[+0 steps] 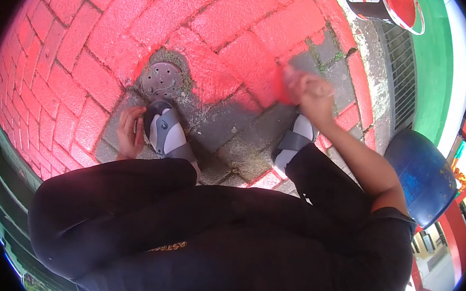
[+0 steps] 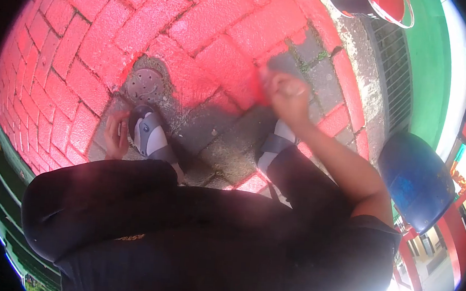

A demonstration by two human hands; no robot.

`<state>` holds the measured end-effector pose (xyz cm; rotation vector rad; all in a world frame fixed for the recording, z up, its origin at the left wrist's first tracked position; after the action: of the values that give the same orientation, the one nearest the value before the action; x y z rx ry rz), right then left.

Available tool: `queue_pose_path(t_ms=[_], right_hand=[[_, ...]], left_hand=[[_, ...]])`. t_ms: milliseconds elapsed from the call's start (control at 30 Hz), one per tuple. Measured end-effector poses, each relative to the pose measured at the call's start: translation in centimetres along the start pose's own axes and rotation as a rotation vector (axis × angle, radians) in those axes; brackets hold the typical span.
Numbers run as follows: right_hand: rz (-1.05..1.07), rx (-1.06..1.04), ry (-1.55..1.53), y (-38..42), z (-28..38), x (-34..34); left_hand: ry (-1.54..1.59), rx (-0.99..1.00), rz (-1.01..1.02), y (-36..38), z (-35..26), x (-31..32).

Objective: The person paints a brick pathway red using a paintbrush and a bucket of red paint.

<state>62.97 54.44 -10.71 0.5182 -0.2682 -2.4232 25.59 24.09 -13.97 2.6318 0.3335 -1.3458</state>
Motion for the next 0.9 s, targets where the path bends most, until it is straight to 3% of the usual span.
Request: queue_pose_path(t_ms=[33, 67, 133, 167, 233, 300, 400, 433, 500, 533, 600, 633, 700, 800, 833, 867, 900], right_hand=[[-0.13, -0.113, -0.115, -0.9, 0.1, -1.3], [-0.132, -0.109, -0.116, -0.8, 0.3, -1.9], [0.017, -0.22, 0.333, -0.4, 1.0, -2.5], [0.055, -0.117, 0.295, 1.0, 0.4, -0.7], [0.213, -0.281, 0.145, 4.6, 1.0, 4.0], [0.501, -0.271, -0.04, 5.7, 2.6, 6.1], [0.365, -0.356, -0.119, 3.6, 0.6, 4.6], [0.169, -0.23, -0.169, 2.5, -0.2, 3.3], [0.127, -0.144, 0.275, 0.6, 1.4, -0.4], [0.126, -0.14, 0.274, -0.6, 2.4, -1.2], [0.262, -0.487, 0.346, -1.7, 4.5, -1.9], [0.261, -0.486, 0.349, -1.0, 3.9, -1.6], [0.745, -0.394, 0.513, 2.3, 1.4, 1.0], [0.925, -0.32, 0.301, 5.5, 1.4, 2.4], [1.013, -0.164, 0.28, 4.9, 1.5, 2.3], [1.017, -0.164, 0.278, 3.7, 0.3, 2.0], [0.778, -0.204, 0.127, 1.5, -1.1, 1.1]], left_hand=[[-0.001, -0.001, 0.003, 0.1, 0.0, 0.0], [-0.013, 0.002, 0.011, 0.3, 0.0, 0.0], [-0.019, 0.011, 0.024, 0.3, -0.2, 0.1], [-0.021, 0.013, 0.03, 0.2, -0.2, 0.1], [-0.024, 0.016, 0.031, -0.4, -0.5, 0.2], [-0.019, 0.031, 0.024, -0.9, -1.0, 0.0], [-0.022, 0.045, 0.012, -0.9, -0.5, 0.1], [-0.02, 0.046, 0.018, -0.7, -0.4, 0.2], [-0.024, 0.062, 0.02, -0.5, -0.1, 0.4], [-0.023, 0.063, 0.024, -0.4, 0.0, 0.4], [-0.025, 0.075, 0.037, -0.3, 0.0, 0.4], [-0.023, 0.076, 0.036, -0.4, -0.2, 0.5], [-0.05, 0.069, 0.044, -0.8, -0.4, 0.3], [-0.043, 0.08, 0.03, -1.3, -0.7, 0.0], [-0.044, 0.076, 0.029, -1.2, -0.6, 0.0], [-0.044, 0.071, 0.026, -1.1, -0.5, 0.0], [-0.041, 0.066, 0.023, -1.0, -0.5, 0.0]])
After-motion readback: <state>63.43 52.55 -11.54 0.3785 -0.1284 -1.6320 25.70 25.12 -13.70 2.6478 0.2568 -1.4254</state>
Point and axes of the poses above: each hand's wrist, its own y-axis away from the middle knuckle, its own x-axis out of the palm, z = x × y, the point moved 3 cm from there along -y, towards the middle knuckle, and after that the axes turned 12 degrees about -y, right-handed, at the moved point
